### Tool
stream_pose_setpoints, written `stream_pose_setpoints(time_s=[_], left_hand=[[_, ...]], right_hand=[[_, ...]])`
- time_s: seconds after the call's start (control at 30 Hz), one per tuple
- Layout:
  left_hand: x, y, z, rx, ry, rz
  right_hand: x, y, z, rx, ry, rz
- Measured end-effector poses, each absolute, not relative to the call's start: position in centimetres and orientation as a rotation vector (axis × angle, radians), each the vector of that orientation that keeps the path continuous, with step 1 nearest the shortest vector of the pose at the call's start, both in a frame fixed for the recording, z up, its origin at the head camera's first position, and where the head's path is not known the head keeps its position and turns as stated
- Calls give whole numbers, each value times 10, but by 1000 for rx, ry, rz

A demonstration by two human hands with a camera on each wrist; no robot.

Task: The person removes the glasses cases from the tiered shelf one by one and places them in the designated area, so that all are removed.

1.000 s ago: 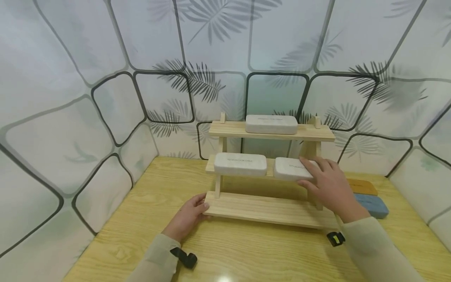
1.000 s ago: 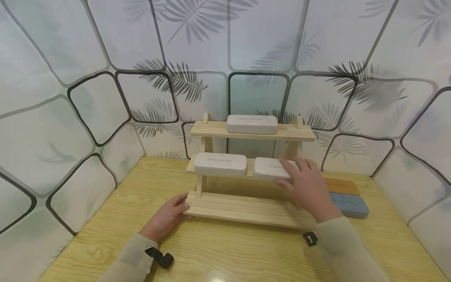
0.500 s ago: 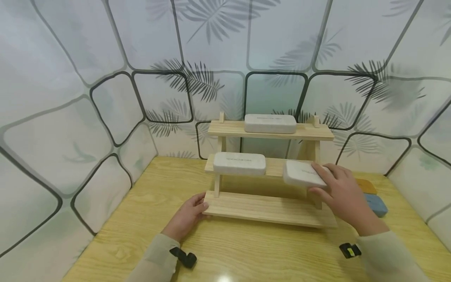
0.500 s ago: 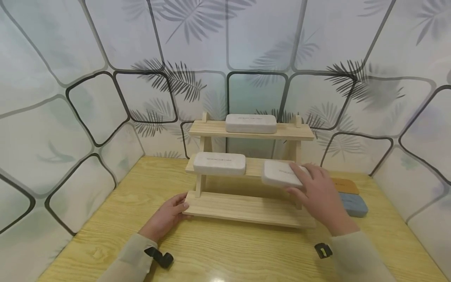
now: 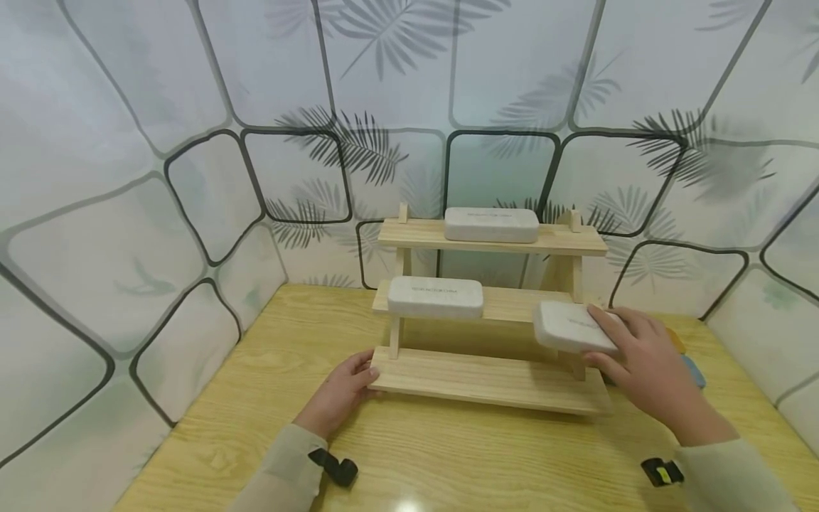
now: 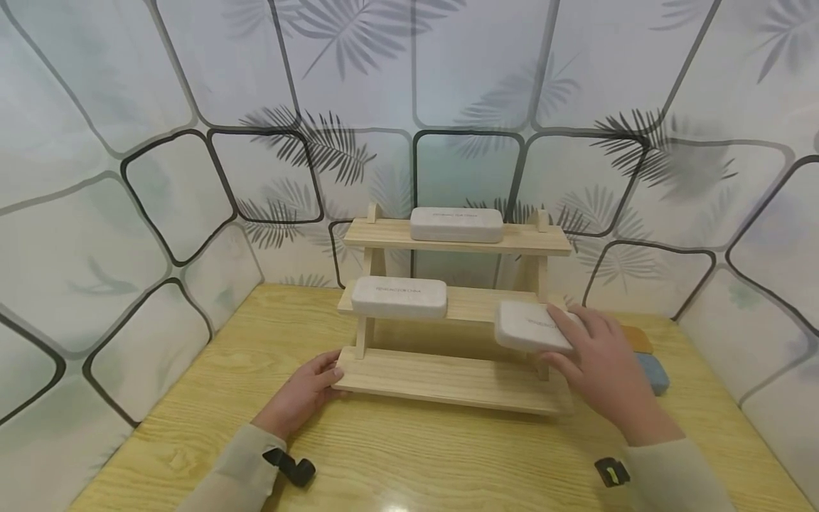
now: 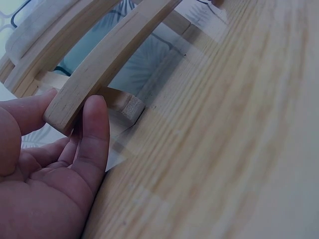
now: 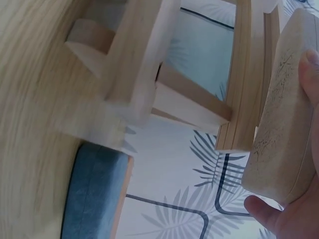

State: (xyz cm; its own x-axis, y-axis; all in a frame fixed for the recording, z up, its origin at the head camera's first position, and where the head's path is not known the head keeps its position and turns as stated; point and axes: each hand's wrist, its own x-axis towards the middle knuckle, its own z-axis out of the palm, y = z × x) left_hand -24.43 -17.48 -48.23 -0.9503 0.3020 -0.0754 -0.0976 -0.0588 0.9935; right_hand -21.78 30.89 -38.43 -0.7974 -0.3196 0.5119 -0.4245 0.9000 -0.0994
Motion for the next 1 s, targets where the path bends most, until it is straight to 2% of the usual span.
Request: stream_pose_setpoints(time_s=[1.0], left_hand=[[-245,-174,-482,214,1960,2077]], right_hand=[[-205,340,-403,567,-2559,290]])
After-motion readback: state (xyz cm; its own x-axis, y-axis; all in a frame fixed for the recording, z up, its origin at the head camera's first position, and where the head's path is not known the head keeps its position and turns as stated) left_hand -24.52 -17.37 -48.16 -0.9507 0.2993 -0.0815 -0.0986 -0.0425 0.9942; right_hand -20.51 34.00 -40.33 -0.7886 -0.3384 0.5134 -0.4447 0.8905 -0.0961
